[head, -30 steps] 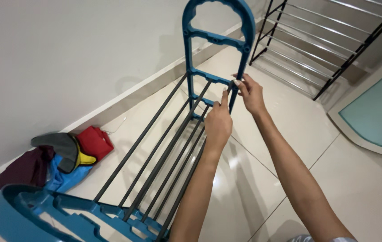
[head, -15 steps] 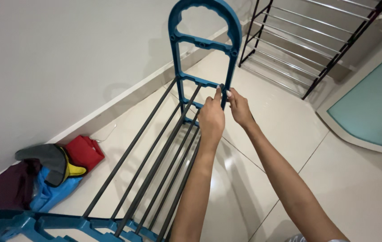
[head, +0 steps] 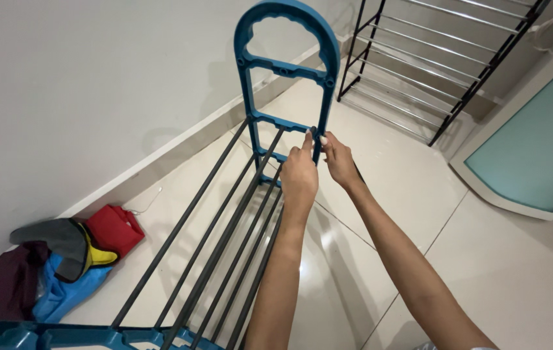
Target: The person assembles a blue metal rack by inserting black metal rods into slots on the side frames. They repeatedly pick up rods, align them with the frame, and press them into place.
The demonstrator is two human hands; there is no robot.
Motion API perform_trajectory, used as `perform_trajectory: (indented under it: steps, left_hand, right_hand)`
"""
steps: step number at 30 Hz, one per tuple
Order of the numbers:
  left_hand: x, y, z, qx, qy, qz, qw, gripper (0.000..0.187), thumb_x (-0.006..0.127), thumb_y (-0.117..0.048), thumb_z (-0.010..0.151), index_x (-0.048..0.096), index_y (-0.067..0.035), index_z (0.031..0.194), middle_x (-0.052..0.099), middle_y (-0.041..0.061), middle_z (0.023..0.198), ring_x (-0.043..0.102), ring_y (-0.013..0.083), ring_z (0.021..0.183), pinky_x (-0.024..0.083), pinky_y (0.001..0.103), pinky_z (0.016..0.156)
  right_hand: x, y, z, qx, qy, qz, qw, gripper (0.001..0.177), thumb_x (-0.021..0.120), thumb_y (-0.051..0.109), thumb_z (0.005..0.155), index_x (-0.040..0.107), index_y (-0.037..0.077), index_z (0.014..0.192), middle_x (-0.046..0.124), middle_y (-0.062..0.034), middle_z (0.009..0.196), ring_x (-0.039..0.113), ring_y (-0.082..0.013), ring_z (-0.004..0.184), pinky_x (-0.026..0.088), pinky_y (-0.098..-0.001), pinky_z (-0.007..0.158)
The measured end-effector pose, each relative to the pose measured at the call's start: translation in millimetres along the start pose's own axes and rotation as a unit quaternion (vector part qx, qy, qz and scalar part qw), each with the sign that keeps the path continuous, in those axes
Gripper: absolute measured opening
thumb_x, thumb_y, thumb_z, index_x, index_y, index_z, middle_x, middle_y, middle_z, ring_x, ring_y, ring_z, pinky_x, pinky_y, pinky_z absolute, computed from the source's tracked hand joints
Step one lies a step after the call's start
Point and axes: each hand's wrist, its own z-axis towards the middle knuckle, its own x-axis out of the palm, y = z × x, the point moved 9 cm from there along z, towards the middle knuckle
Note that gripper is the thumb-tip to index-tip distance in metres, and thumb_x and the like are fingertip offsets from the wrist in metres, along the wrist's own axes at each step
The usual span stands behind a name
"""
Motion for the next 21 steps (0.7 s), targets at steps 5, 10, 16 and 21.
perform_trajectory:
  steps: [5,10,16,21]
  left_hand:
    - [1.7,4.9,0.5,-0.009,0.005,-0.011,1.000,0.049,0.040,-0.015,0.103,0.048,-0.017,0.152,0.067,0.022,0.108,0.068,0.0402,0.099,0.054,0.049,0.086]
    - [9.6,8.5,6.4,0.007,0.000,-0.002,1.000,0.050,0.041,-0.011,0.102,0.051,-0.016,0.151,0.068,0.022,0.106,0.069,0.0394,0.100,0.055,0.048,0.087]
    - [14.1,13.7,12.9,-0.012,0.016,-0.005,1.000,0.051,0.042,-0.012,0.101,0.051,-0.019,0.150,0.069,0.021,0.108,0.069,0.0385,0.102,0.055,0.048,0.088]
    - [9.9,11.3,12.1,-0.019,0.020,-0.013,1.000,0.049,0.042,-0.013,0.102,0.051,-0.019,0.150,0.069,0.020,0.110,0.068,0.0374,0.104,0.054,0.048,0.089]
  right_hand:
    - [4.0,-9.3,2.6,0.008,-0.004,0.020,1.000,0.049,0.037,0.048,0.108,0.061,0.013,0.131,0.077,-0.0097,0.106,0.076,-0.0240,0.104,0.061,-0.0378,0.076]
    - [3.8,-14.9,3.3,0.022,-0.028,0.024,0.999,0.051,0.040,0.052,0.106,0.063,0.011,0.127,0.076,-0.0093,0.107,0.076,-0.0241,0.103,0.062,-0.0377,0.073]
    - [4.7,-10.3,2.8,0.023,-0.028,0.022,0.999,0.053,0.037,0.053,0.107,0.064,0.012,0.127,0.078,-0.0079,0.103,0.077,-0.0214,0.101,0.062,-0.0361,0.070]
    - [4.6,-8.1,1.9,0.019,-0.036,0.017,0.999,0.052,0.036,0.052,0.106,0.062,0.013,0.129,0.077,-0.0083,0.103,0.077,-0.0220,0.101,0.062,-0.0360,0.069]
